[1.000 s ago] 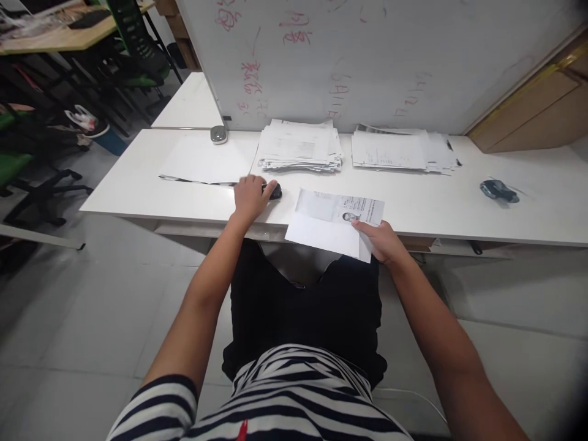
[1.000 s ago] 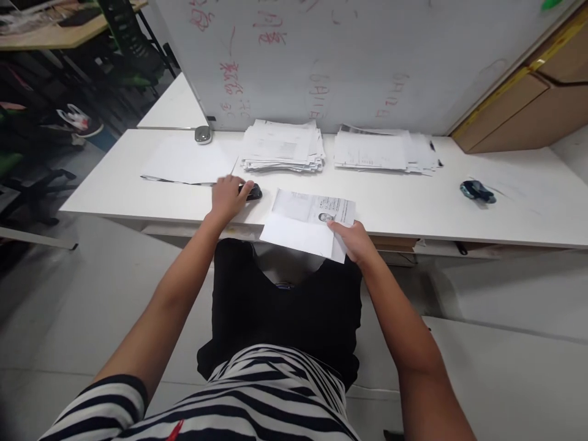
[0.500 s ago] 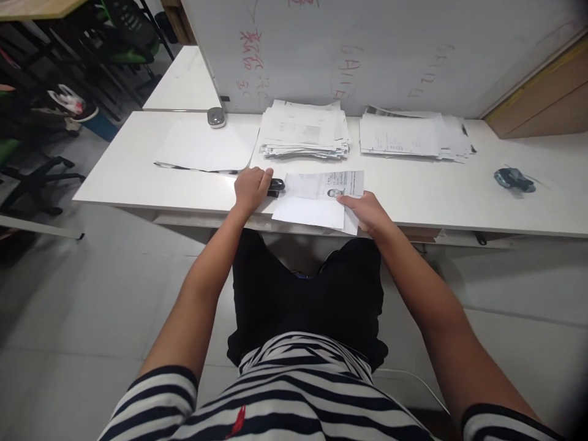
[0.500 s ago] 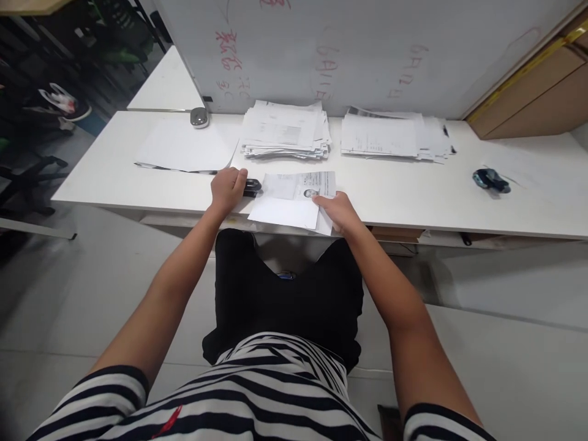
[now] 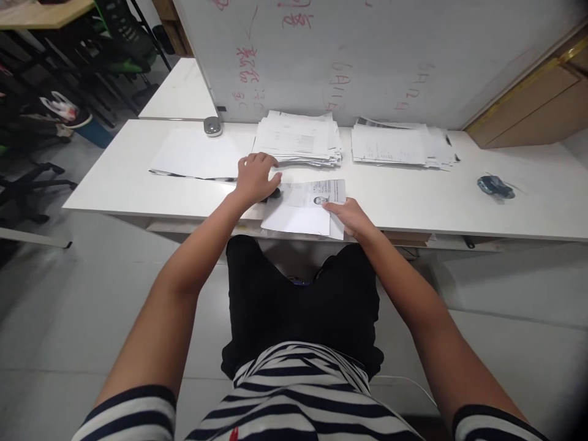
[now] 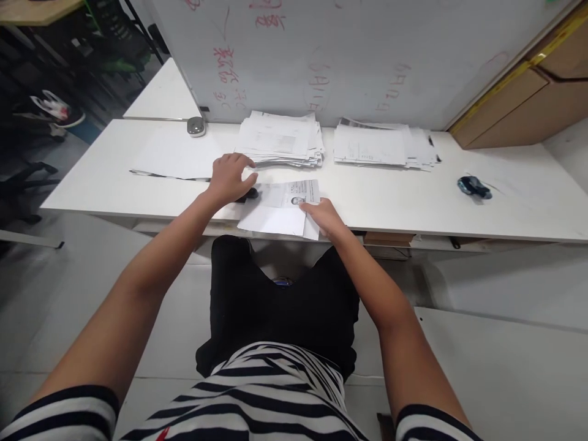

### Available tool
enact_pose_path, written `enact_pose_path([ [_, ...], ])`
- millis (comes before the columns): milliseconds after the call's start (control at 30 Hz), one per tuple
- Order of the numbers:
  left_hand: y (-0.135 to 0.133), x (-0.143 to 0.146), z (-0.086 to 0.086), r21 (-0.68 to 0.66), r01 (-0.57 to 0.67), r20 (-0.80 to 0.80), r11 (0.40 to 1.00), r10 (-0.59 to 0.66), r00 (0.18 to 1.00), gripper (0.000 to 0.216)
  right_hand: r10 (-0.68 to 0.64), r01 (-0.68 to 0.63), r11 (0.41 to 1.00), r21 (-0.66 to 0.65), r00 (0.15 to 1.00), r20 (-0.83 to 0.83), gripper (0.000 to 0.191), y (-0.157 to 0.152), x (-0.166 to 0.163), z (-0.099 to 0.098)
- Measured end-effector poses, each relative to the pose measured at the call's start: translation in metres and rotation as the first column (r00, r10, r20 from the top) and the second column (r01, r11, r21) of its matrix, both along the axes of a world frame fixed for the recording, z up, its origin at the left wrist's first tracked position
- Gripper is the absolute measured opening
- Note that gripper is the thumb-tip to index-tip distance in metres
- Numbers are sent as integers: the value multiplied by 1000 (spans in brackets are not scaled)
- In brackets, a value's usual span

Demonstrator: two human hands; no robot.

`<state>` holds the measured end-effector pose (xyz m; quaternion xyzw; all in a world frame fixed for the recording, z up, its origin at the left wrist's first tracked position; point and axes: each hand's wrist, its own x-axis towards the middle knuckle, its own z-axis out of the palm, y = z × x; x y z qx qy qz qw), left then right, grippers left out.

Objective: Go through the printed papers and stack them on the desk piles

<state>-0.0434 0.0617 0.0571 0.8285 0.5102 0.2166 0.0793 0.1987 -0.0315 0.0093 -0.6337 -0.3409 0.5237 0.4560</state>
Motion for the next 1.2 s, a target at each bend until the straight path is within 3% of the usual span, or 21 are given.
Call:
enact_pose_path([
  [167, 21, 16, -16, -75, -77, 28, 994, 80, 996, 26, 2, -2, 1000, -13, 999, 46, 37, 3, 3, -6],
  [333, 19, 21, -29, -73, -43, 11, 996, 44, 999, 29, 0, 6, 998, -61, 995, 96, 41, 4, 6, -10],
  [533, 16, 18, -29, -61, -50, 15, 997, 51, 999, 25, 39, -30, 996, -84, 994, 99, 39, 6, 4, -8],
  [667, 22, 12, -25, -128, -73, 31, 989, 78, 996, 23, 54, -53, 999, -13, 992, 111, 40, 5, -1, -8],
  [900, 7, 8, -8, -18, -296, 187, 955, 294, 937, 47, 46, -48, 999, 12, 987, 151, 31, 8, -5, -8],
  [1067, -22, -25, -33, -79, -154, 34, 985, 157, 987, 43, 62, -65, 998, 14, 985, 159, 30, 15, -5, -10],
  [1200, -31, -36, -56, -10, -180, 129, 984, 180, 975, 38, 65, -66, 998, 3, 987, 147, 31, 16, -9, -9],
])
